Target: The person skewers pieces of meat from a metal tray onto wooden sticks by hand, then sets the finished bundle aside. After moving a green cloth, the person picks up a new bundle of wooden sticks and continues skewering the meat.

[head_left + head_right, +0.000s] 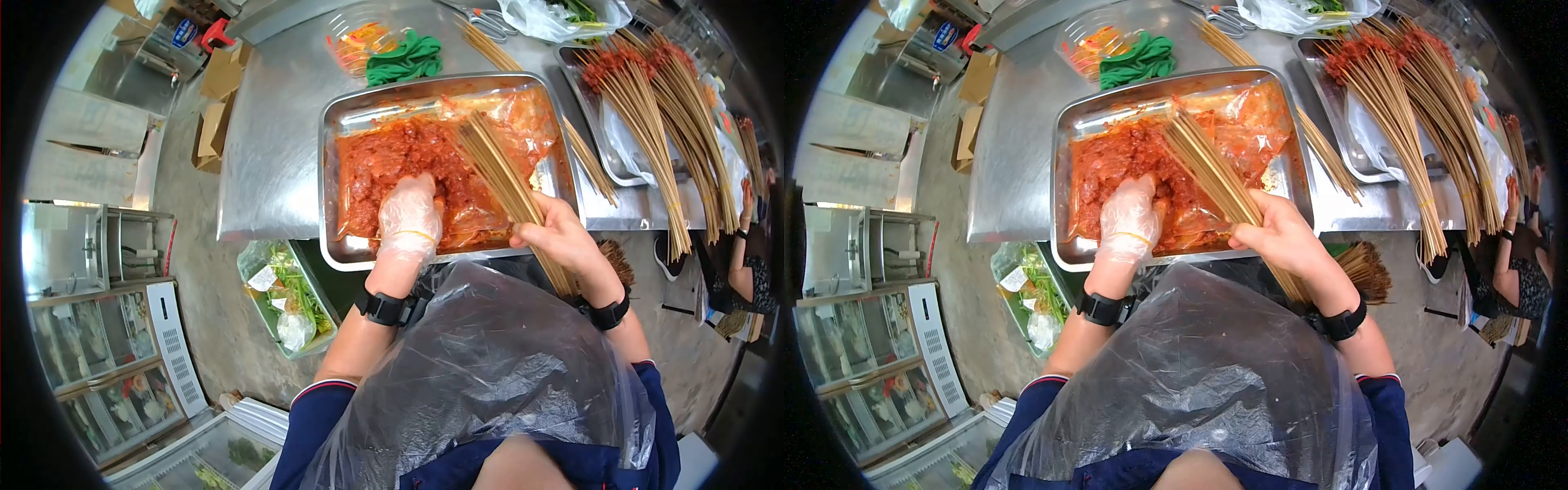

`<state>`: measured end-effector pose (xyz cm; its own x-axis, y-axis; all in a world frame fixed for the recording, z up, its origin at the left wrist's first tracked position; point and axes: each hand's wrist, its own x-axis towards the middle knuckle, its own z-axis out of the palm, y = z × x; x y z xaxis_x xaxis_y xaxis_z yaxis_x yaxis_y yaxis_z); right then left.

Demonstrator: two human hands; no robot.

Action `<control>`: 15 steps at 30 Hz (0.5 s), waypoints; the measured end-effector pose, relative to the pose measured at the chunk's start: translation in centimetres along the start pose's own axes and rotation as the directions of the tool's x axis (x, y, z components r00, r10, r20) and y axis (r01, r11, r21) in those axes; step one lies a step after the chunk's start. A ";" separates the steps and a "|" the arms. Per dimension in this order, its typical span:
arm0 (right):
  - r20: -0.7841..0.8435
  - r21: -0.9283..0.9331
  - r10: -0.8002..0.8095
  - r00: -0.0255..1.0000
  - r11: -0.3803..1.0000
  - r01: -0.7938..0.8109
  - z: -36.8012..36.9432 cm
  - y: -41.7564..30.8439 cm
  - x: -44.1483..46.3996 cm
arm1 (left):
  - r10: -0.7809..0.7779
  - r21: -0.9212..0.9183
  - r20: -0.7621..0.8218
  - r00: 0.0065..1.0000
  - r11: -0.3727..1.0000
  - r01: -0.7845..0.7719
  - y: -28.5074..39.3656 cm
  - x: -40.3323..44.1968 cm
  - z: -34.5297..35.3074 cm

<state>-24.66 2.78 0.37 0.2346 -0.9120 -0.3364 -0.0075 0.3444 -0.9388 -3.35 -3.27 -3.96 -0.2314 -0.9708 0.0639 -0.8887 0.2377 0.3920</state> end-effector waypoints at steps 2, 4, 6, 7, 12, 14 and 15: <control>-0.009 -0.021 0.012 1.000 1.000 -0.012 0.1 0.2 0.1 | 0.010 0.064 0.037 0.999 0.998 -0.012 -0.2 0.2 0.5; -0.028 -0.011 0.037 0.999 0.999 -0.037 0.2 0.3 0.3 | 0.014 0.069 0.078 0.997 0.997 -0.019 -0.3 0.3 0.8; -0.047 -0.001 0.063 0.997 0.998 -0.063 0.2 0.3 0.3 | 0.046 -0.017 0.037 0.998 0.999 -0.045 -1.0 0.0 0.7; -0.056 0.006 0.077 0.995 0.997 -0.077 0.2 0.3 0.3 | 0.072 -0.101 -0.006 0.997 0.992 -0.072 -1.2 -0.2 0.7; -0.081 -0.058 0.078 0.994 0.995 -0.083 0.5 0.3 0.4 | -0.213 -0.919 0.376 0.902 0.043 0.393 -0.1 -0.8 -2.2; -0.088 -0.048 0.073 0.993 0.996 -0.078 0.6 0.2 0.4 | -0.152 -0.876 0.369 0.917 -0.387 0.289 -0.9 -0.6 -1.4; -0.091 -0.049 0.072 0.993 0.996 -0.076 0.5 0.4 0.4 | -0.113 -0.873 0.352 0.929 -0.397 0.283 -1.3 -0.5 -1.3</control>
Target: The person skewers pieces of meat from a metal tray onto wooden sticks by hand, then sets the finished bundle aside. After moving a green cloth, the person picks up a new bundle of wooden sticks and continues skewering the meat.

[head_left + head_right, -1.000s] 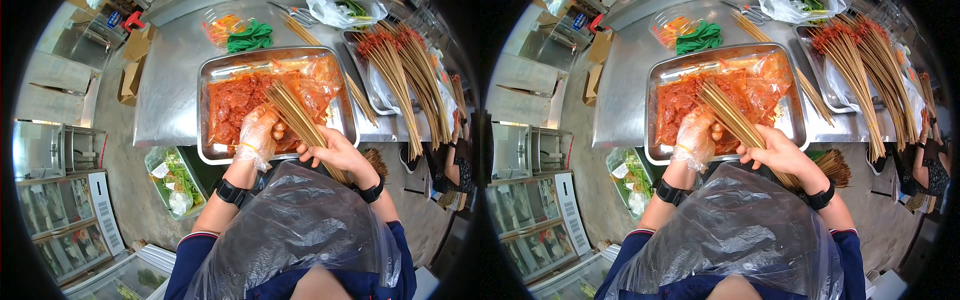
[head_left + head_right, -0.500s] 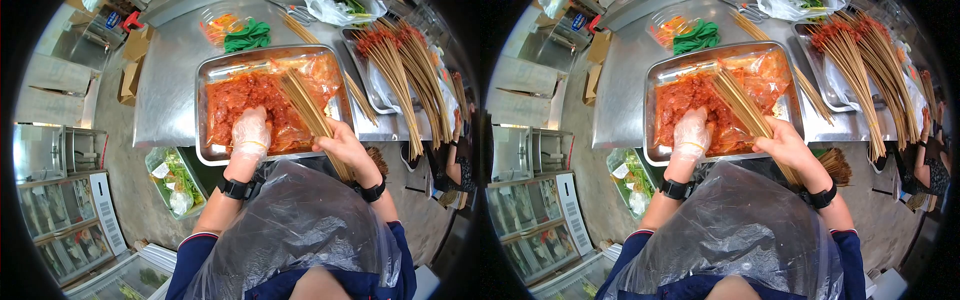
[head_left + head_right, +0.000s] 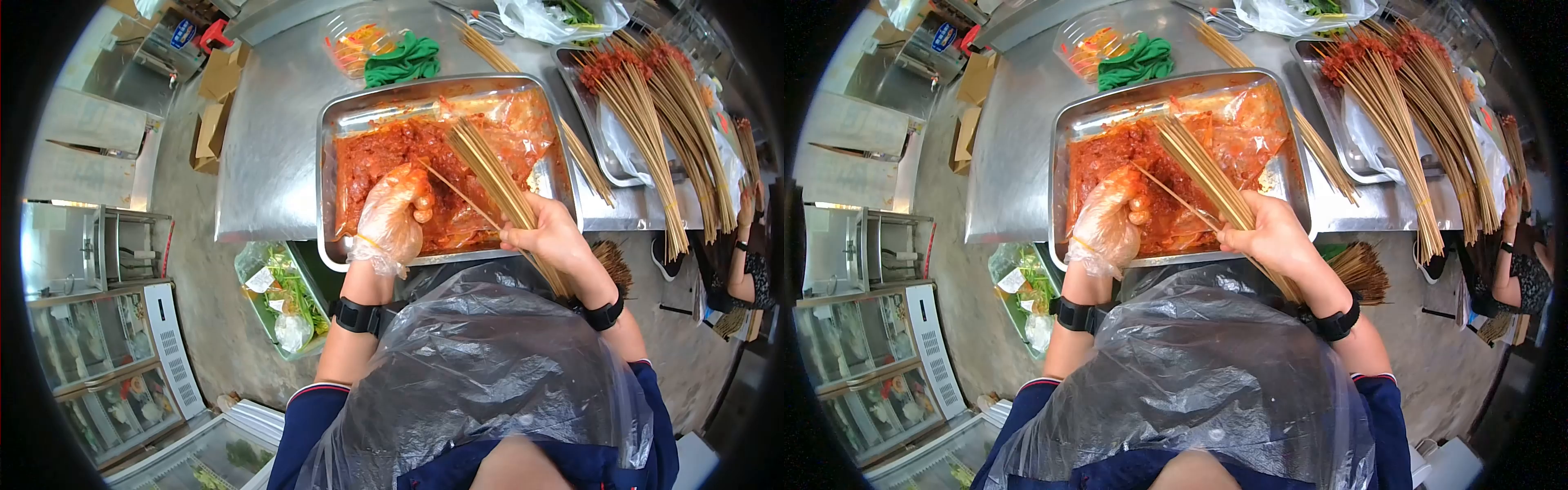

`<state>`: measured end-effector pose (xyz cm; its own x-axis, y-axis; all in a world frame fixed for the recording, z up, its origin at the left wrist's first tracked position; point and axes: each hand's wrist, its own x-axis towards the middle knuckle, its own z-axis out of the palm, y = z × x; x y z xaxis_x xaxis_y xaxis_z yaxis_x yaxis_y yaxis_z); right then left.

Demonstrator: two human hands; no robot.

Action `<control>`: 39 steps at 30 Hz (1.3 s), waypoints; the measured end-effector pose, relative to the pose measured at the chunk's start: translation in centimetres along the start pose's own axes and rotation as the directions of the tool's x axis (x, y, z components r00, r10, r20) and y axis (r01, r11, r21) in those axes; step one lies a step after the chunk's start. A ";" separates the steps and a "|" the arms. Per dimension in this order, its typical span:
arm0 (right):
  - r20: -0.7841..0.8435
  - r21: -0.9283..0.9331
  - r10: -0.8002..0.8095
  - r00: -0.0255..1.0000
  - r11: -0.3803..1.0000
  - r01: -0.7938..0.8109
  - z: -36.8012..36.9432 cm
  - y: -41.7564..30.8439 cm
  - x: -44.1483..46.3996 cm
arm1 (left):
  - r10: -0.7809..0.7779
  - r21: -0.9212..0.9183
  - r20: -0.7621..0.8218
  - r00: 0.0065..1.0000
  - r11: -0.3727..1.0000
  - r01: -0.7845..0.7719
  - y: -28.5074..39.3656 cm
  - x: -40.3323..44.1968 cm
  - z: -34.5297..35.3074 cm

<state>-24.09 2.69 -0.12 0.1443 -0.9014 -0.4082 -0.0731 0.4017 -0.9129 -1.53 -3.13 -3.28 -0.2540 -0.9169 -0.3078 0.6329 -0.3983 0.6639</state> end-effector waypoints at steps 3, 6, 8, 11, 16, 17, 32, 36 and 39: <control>0.053 -0.021 -0.019 0.998 1.000 0.020 0.0 0.5 0.3 | 0.019 -0.091 0.002 1.000 0.996 -0.019 0.1 0.0 0.2; 0.054 -0.023 -0.025 0.998 0.999 0.027 0.1 0.5 0.3 | 0.066 -0.189 -0.069 0.995 0.979 -0.078 0.4 -0.1 1.0; 0.056 -0.030 -0.023 0.998 0.999 0.024 0.1 0.4 0.3 | 0.069 -0.181 -0.035 0.997 0.981 -0.074 0.3 0.3 0.2; 0.066 -0.049 -0.019 0.998 0.999 0.022 0.2 0.2 0.2 | 0.079 -0.136 -0.014 0.997 0.987 -0.080 0.3 0.2 0.7; 0.050 -0.057 -0.009 0.999 0.998 0.012 0.4 -0.2 0.1 | 0.180 0.037 -0.006 0.984 0.983 -0.180 0.3 0.1 1.2; 0.076 -0.048 -0.013 0.997 0.999 0.016 0.3 -0.1 0.0 | 0.181 0.055 -0.011 0.983 0.982 -0.180 0.3 0.1 1.2; 0.068 -0.077 0.057 0.996 0.996 -0.052 0.3 -0.3 -0.2 | 0.099 0.068 -0.063 0.993 0.993 -0.095 0.3 -0.5 1.1; 0.084 -0.054 0.070 0.994 0.996 -0.066 0.0 0.0 -0.1 | 0.099 0.079 -0.023 0.995 0.992 -0.097 0.2 -0.6 0.9; 0.129 -0.006 0.060 0.990 0.998 -0.059 -0.2 0.5 -0.1 | 0.104 0.084 -0.018 0.994 0.991 -0.102 0.3 -0.8 1.1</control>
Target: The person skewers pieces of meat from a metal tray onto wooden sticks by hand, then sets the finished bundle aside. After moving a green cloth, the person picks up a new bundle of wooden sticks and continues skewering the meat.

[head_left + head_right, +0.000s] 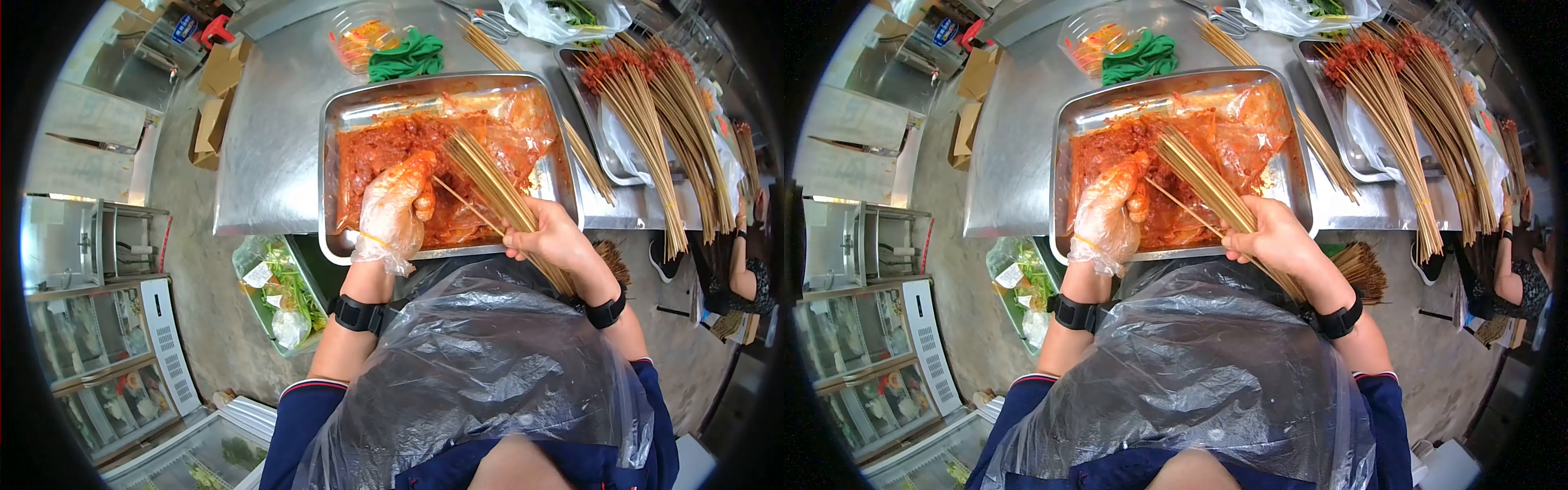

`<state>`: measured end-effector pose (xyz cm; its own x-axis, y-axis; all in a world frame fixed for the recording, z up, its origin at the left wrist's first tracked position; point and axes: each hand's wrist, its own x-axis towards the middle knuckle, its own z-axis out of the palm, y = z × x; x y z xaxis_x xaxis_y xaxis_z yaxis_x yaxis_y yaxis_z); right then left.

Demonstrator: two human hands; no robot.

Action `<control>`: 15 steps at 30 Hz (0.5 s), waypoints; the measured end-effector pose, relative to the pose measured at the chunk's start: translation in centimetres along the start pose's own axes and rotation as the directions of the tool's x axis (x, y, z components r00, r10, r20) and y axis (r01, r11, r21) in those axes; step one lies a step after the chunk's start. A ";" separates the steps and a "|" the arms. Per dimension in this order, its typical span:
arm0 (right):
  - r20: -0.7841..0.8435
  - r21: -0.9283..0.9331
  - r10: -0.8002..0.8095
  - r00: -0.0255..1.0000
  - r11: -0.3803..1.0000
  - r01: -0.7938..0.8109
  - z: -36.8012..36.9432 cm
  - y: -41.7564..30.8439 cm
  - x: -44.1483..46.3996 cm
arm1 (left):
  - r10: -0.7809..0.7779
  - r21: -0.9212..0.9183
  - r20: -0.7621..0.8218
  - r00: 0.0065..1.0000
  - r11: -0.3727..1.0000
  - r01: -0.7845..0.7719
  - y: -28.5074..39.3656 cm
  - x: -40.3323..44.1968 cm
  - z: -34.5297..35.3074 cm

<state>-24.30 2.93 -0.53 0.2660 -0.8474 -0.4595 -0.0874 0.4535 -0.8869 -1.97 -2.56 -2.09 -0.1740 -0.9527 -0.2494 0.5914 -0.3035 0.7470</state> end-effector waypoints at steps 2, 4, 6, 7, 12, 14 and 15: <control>0.012 0.070 0.018 1.000 0.997 -0.018 0.0 0.1 0.0 | -0.011 -0.013 -0.014 1.000 1.000 0.011 -0.3 0.0 -0.1; 0.010 0.063 0.015 1.000 0.998 -0.015 0.1 0.1 -0.1 | -0.023 -0.024 -0.029 0.999 0.999 0.022 -0.4 -0.2 -0.1; 0.003 0.059 0.013 1.000 0.998 -0.013 0.2 0.0 -0.1 | -0.071 -0.025 0.031 0.997 0.997 0.072 -0.4 -0.5 0.0; 0.002 0.068 0.012 1.000 0.998 -0.012 0.4 -0.1 0.0 | -0.105 -0.026 0.028 0.994 0.994 0.106 -1.0 -0.8 0.3; -0.034 0.060 0.001 0.999 0.998 0.001 1.0 0.1 0.3 | -0.068 -0.002 -0.008 0.998 0.998 0.068 -2.8 -0.8 0.6; -0.029 0.064 0.009 1.000 0.998 -0.008 0.7 -0.2 0.1 | -0.157 0.085 0.101 0.982 0.985 0.148 -2.3 -0.5 0.0; -0.031 0.072 -0.014 0.999 0.997 0.016 0.6 0.1 0.4 | -0.159 0.086 0.061 0.985 0.984 0.154 -2.4 -0.6 0.5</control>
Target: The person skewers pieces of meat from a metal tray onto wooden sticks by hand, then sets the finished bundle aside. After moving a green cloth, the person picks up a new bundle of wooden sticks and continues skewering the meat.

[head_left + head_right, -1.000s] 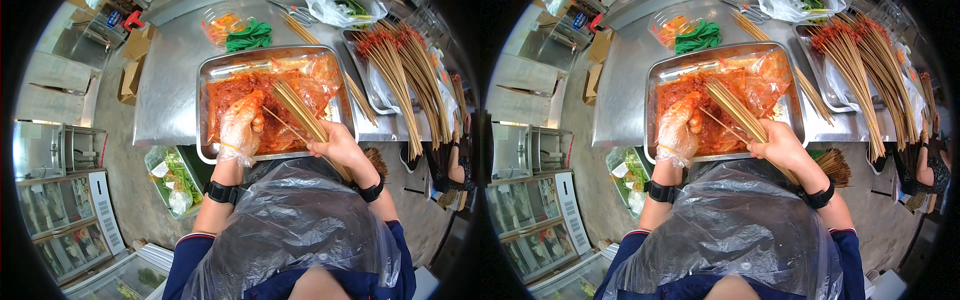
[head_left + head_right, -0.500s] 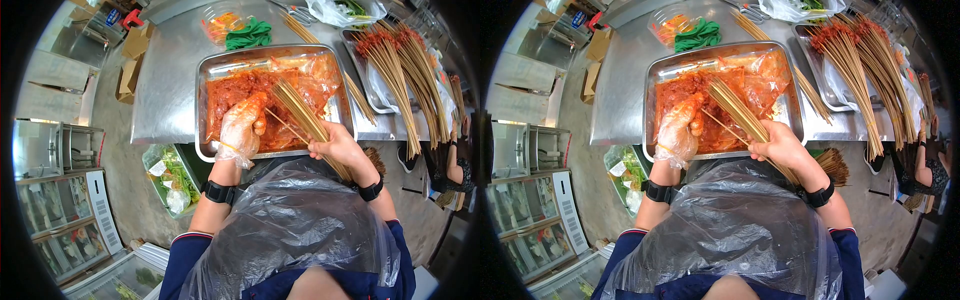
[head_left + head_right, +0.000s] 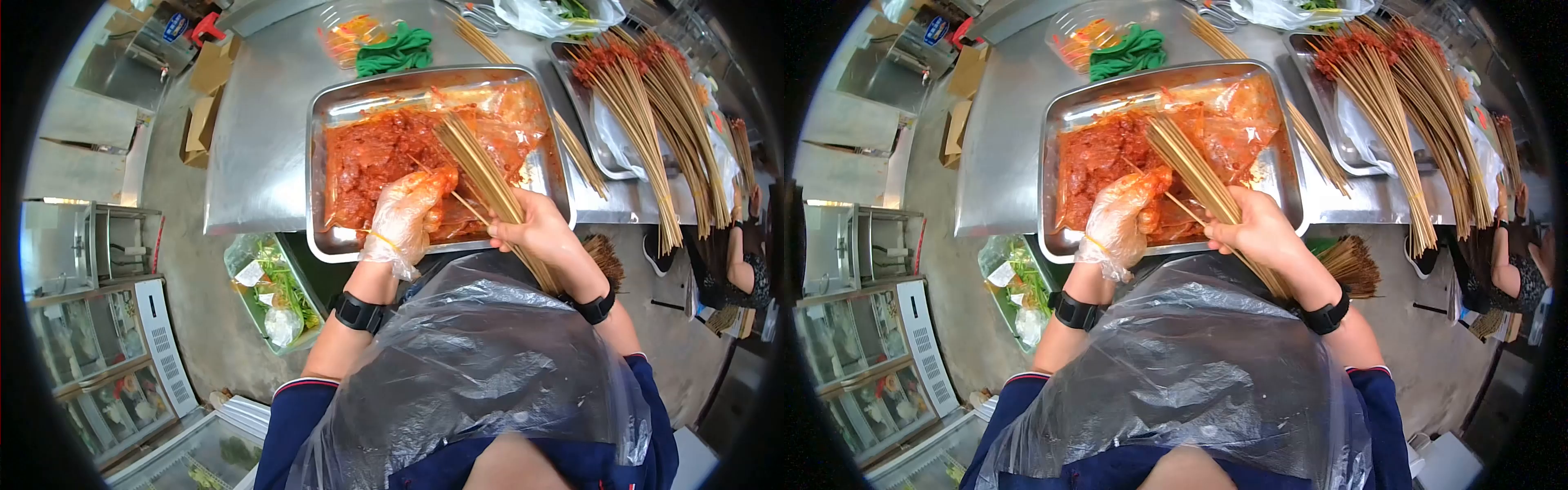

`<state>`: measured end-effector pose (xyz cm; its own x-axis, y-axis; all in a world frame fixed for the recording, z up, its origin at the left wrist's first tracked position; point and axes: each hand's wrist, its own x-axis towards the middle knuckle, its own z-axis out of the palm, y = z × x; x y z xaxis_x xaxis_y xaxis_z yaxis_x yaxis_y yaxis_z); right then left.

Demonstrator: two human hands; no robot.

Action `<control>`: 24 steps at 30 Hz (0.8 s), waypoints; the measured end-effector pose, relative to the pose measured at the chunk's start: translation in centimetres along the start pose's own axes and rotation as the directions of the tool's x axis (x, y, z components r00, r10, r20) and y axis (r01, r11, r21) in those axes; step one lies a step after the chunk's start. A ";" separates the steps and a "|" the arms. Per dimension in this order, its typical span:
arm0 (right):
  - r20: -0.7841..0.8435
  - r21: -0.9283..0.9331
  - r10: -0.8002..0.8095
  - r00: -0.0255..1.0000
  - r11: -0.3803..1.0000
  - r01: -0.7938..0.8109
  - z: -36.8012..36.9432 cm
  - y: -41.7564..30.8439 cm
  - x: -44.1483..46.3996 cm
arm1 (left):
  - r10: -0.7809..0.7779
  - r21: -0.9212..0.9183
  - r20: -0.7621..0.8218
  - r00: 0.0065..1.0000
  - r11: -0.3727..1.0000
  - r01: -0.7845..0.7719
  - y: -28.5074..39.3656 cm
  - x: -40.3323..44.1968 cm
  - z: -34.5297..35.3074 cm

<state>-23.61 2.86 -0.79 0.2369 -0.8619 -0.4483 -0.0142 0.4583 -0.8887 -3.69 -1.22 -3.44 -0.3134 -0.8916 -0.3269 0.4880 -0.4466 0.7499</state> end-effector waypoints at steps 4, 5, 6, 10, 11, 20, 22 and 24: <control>-0.034 -0.081 0.018 0.999 0.997 -0.020 0.1 -0.5 0.0 | 0.044 -0.058 -0.156 0.987 0.997 -0.054 0.0 0.3 0.9; -0.034 -0.083 0.020 0.999 0.996 -0.022 0.2 -0.5 -0.1 | 0.043 -0.060 -0.157 0.987 0.997 -0.053 0.2 0.4 0.6; -0.054 -0.168 -0.079 0.995 0.983 0.069 0.1 -0.4 -0.4 | 0.063 -0.024 -0.099 0.993 0.998 -0.066 0.4 0.5 0.2; -0.056 -0.281 -0.238 0.970 0.935 0.214 0.1 -0.3 -1.1 | 0.070 -0.039 -0.080 0.994 0.997 -0.073 0.2 1.0 0.0; -0.030 -0.324 -0.298 0.954 0.906 0.273 0.1 -0.3 -1.1 | 0.076 -0.077 -0.108 0.991 0.993 -0.084 0.0 1.1 0.1; 0.015 0.069 -0.095 0.995 0.993 0.093 0.1 -0.6 -1.2 | 0.119 -0.076 -0.199 0.973 0.988 -0.137 1.5 1.8 0.9; 0.008 0.066 -0.114 0.993 0.991 0.113 -0.3 -0.4 -1.2 | 0.217 0.212 -0.157 0.963 0.960 -0.181 1.0 2.3 -1.3; 0.005 0.061 -0.135 0.991 0.989 0.135 -0.7 -0.3 -1.2 | 0.266 0.616 -0.012 0.964 0.761 -0.202 0.5 2.4 -2.0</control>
<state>-24.52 3.56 -0.02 0.2415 -0.9149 -0.3234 0.0774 0.3503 -0.9334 -2.60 -3.72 -4.99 -0.1632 -0.9790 -0.1226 -0.0670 -0.1130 0.9913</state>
